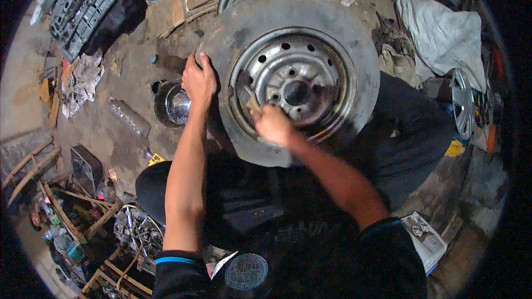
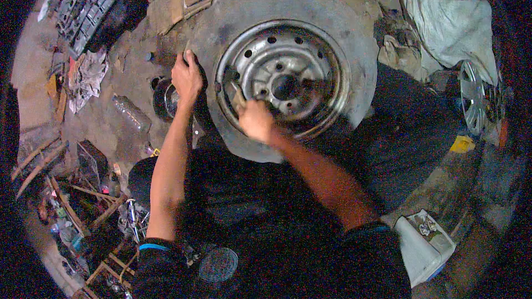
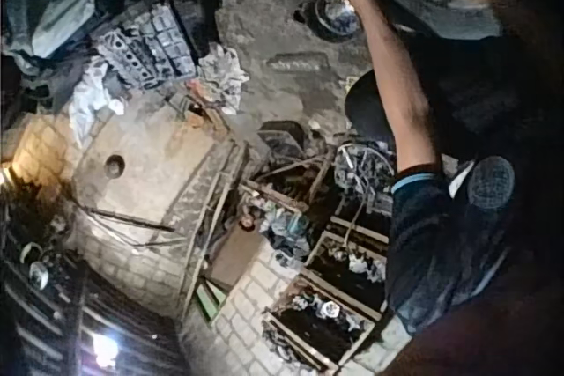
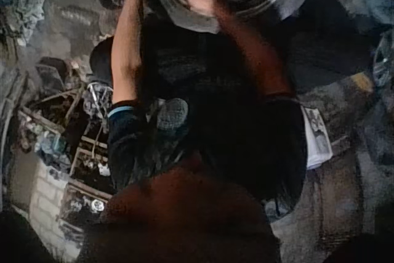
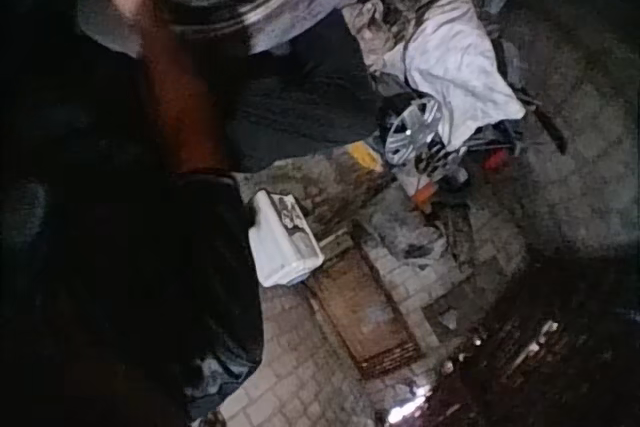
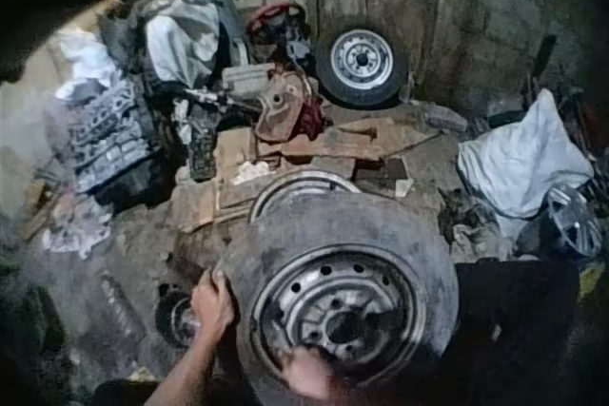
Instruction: The person paints a metal wheel rim using a brush, applying a dark coating to the inner and outer surfaces. They repeatedly dip the brush into a container and rotate the rim to cover different areas.
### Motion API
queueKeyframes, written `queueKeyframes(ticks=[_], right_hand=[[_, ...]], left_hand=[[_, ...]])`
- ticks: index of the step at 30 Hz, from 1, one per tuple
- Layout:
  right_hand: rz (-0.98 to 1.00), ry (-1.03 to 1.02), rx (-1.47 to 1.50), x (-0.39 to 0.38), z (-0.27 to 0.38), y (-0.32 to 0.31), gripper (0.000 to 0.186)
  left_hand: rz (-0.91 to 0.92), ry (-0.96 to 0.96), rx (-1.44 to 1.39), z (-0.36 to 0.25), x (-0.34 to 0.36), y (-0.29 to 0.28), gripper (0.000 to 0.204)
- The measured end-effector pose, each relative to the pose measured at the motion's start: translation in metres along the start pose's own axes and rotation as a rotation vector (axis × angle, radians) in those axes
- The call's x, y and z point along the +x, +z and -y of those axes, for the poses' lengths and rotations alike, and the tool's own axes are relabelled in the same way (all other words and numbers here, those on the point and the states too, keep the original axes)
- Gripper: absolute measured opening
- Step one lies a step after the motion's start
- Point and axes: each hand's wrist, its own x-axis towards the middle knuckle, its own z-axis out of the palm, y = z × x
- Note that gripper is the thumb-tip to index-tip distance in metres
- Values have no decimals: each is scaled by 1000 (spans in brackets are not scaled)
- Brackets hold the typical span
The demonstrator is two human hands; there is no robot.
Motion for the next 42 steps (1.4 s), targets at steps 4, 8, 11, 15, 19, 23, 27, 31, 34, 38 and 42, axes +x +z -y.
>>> queueKeyframes(ticks=[4,8,11,15,19,23,27,31,34,38,42], right_hand=[[-142,-46,81,27,25,-49,52],[-189,-94,-18,2,-2,19,47],[54,-5,-47,-15,14,-18,46],[-95,-97,55,15,16,-33,45],[185,-154,-134,-18,9,-22,42],[-79,-50,-43,-33,-15,-21,48],[9,-120,94,-13,19,-35,50],[-89,-37,84,-22,23,-2,49],[-42,-40,129,-21,25,-10,47],[-231,-91,143,6,34,-15,48],[-250,-72,94,-7,26,14,48]], left_hand=[[38,-71,8,-4,-5,-7,58],[19,-45,1,-5,-1,-1,59],[7,-34,10,7,-6,-1,60],[23,-43,-3,3,0,-1,59],[10,-29,-18,0,3,0,59],[33,-46,-22,4,6,-2,59],[16,-40,-13,3,0,-2,59],[-2,-41,-33,2,1,1,59],[10,-49,-20,2,0,-1,59],[6,-57,-3,-1,0,0,61],[27,-27,-25,5,0,1,63]])
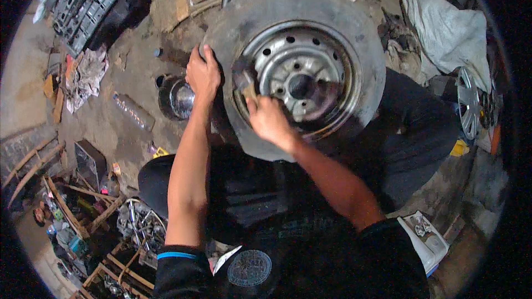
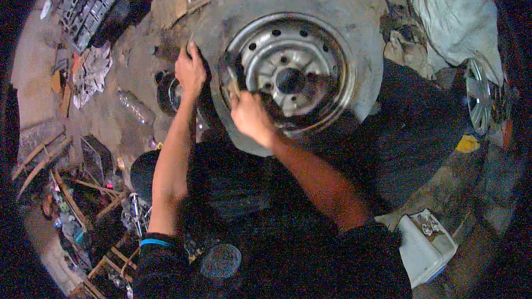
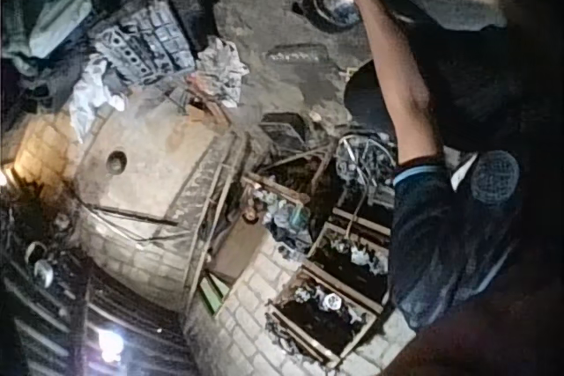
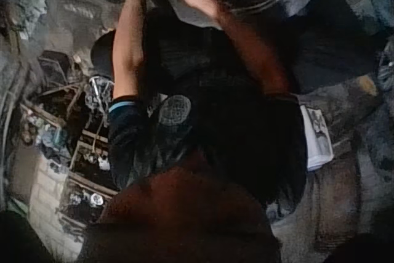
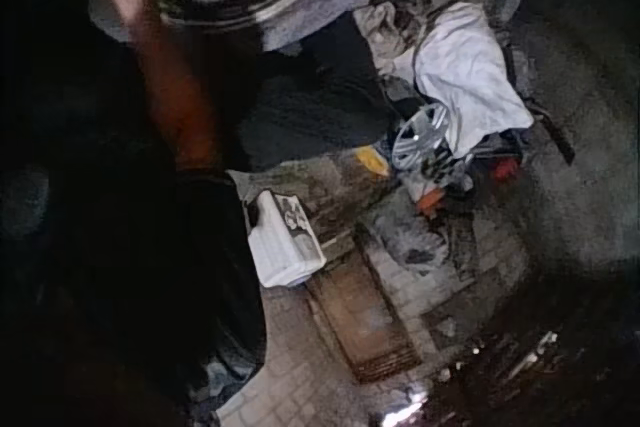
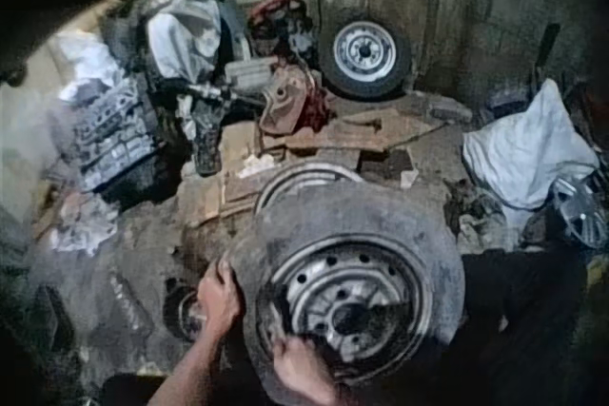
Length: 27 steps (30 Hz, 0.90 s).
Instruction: The person paints a metal wheel rim using a brush, applying a dark coating to the inner and outer surfaces. They repeatedly dip the brush into a container and rotate the rim to cover different areas.
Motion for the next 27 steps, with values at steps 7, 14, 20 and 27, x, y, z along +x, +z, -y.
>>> queueKeyframes(ticks=[7,14,20,27], right_hand=[[55,95,132,13,18,-22,51],[17,32,111,-10,20,-10,42],[-88,99,300,27,22,-26,49],[-205,-60,323,41,0,-19,50]], left_hand=[[-31,-30,35,-4,-6,-3,62],[-38,-7,6,-3,-5,-3,61],[4,-35,29,2,-8,-3,59],[-25,-17,-25,-3,-2,-4,58]])
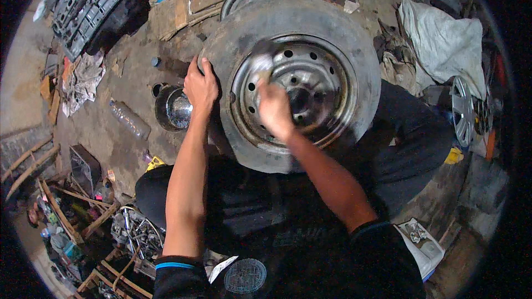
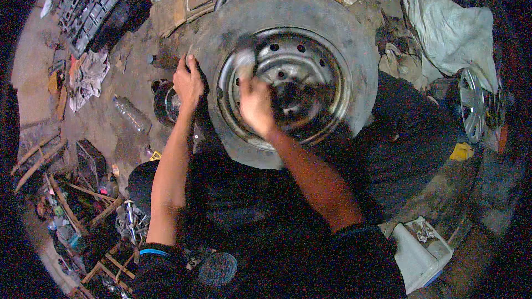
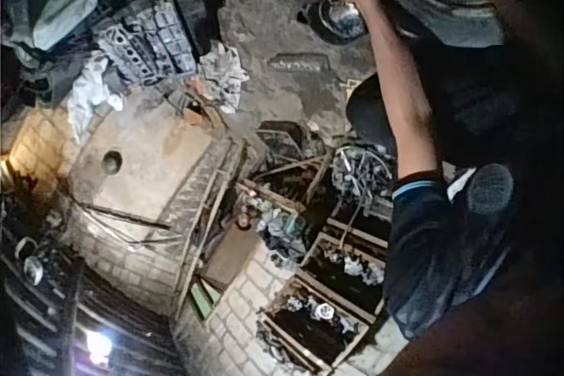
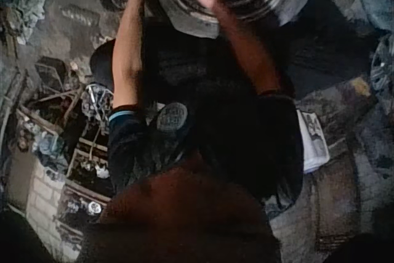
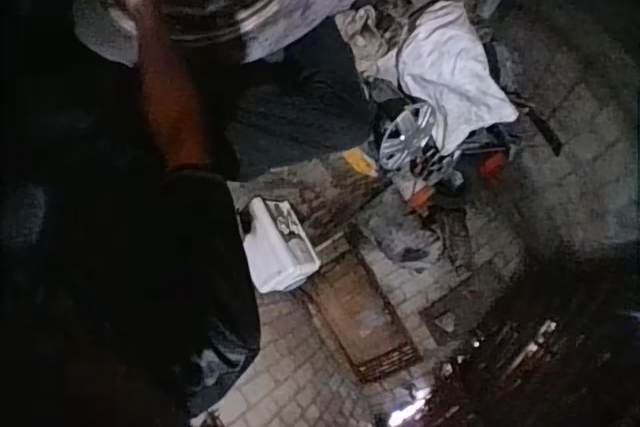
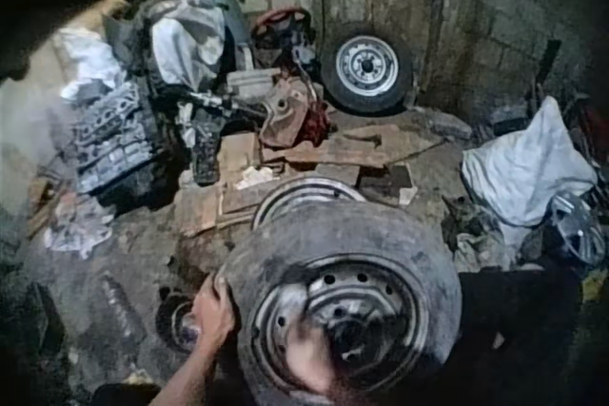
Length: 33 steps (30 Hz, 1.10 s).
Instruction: The person paints a metal wheel rim using a brush, applying a dark coating to the inner and outer surfaces. They repeatedly dip the brush into a container and rotate the rim to cover different areas.
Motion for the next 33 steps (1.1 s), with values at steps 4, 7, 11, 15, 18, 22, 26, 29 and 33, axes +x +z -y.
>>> queueKeyframes(ticks=[4,7,11,15,18,22,26,29,33], right_hand=[[-55,115,37,-2,6,7,50],[40,129,-96,-35,13,23,47],[-16,209,101,9,-1,-5,42],[-100,122,13,6,-12,13,42],[-45,110,-16,-10,13,17,43],[-150,286,103,32,6,-27,44],[-72,184,-66,8,8,5,32],[105,208,-146,6,10,-4,31],[-96,361,129,28,0,-40,51]], left_hand=[[44,-38,45,1,-5,-1,58],[18,-5,18,5,-1,1,56],[0,-18,24,1,-1,2,55],[-15,12,29,-4,4,1,57],[-30,37,31,-1,3,2,59],[-9,40,7,5,-1,1,60],[14,-11,30,5,2,3,61],[51,8,8,8,2,2,61],[-5,33,35,-1,0,-1,61]])
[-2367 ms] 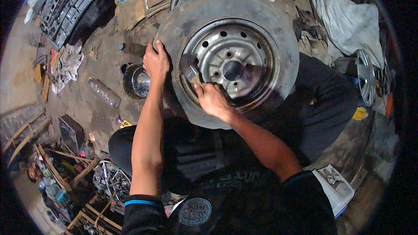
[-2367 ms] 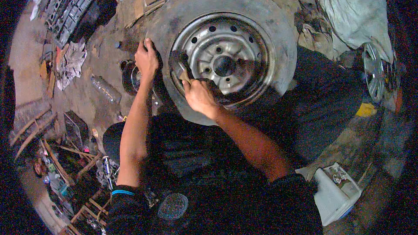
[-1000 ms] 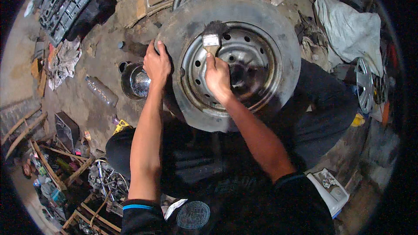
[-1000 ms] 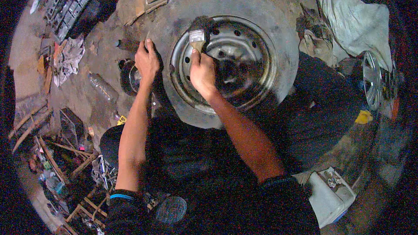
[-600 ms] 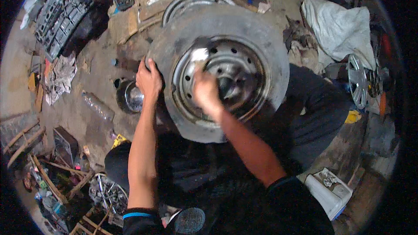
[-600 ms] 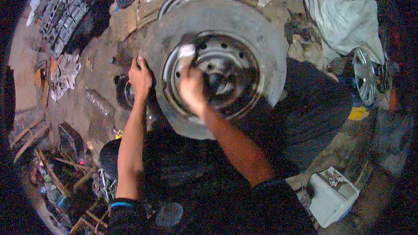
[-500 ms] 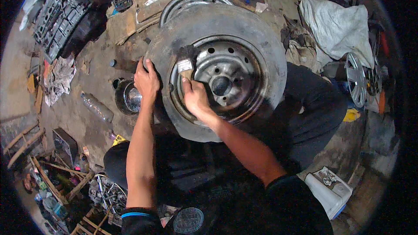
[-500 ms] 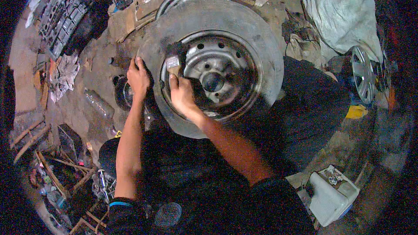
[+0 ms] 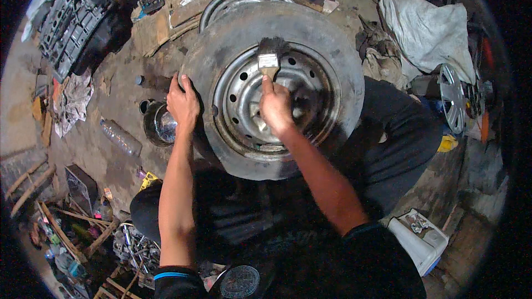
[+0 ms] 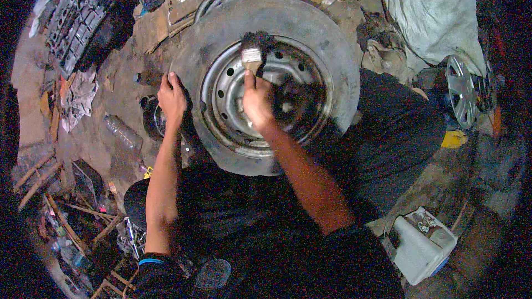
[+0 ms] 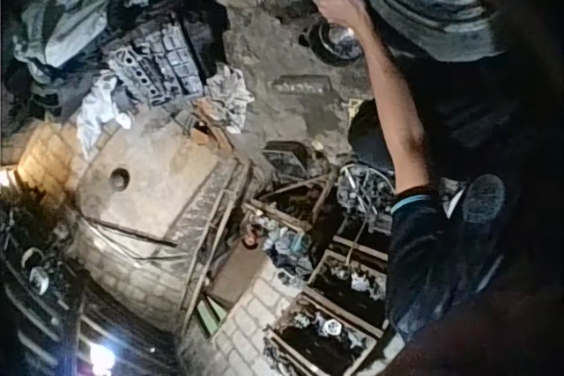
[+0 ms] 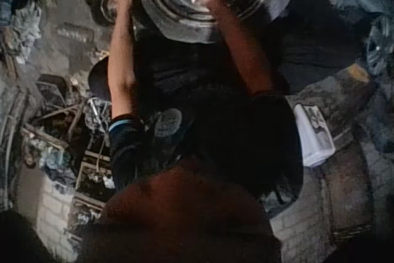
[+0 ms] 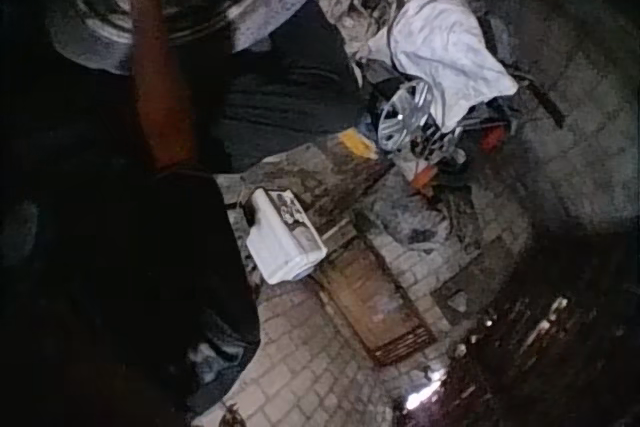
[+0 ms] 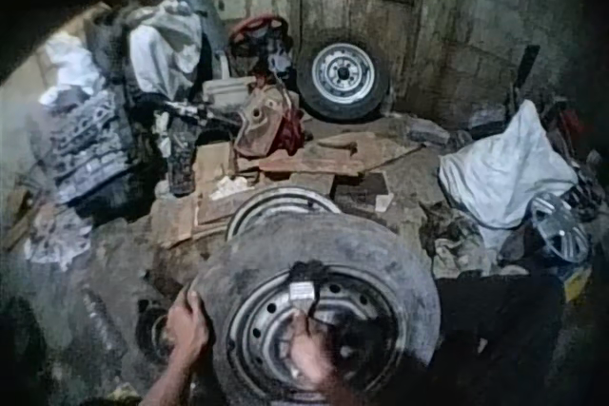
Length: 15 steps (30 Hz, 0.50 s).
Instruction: The person paints a metal wheel rim using a brush, applying a dark coating to the inner and outer surfaces. They repeatedly dip the brush into a container and rotate the rim to cover different areas.
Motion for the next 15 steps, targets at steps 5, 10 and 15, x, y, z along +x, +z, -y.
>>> queueKeyframes(ticks=[5,10,15], right_hand=[[22,-228,-128,-19,-14,31,51],[-27,-46,58,6,-21,-11,45],[34,-336,-178,-10,-28,26,52]], left_hand=[[16,-15,-5,2,1,1,58],[-8,-16,0,-1,-2,-1,57],[1,-16,-15,1,1,3,56]])
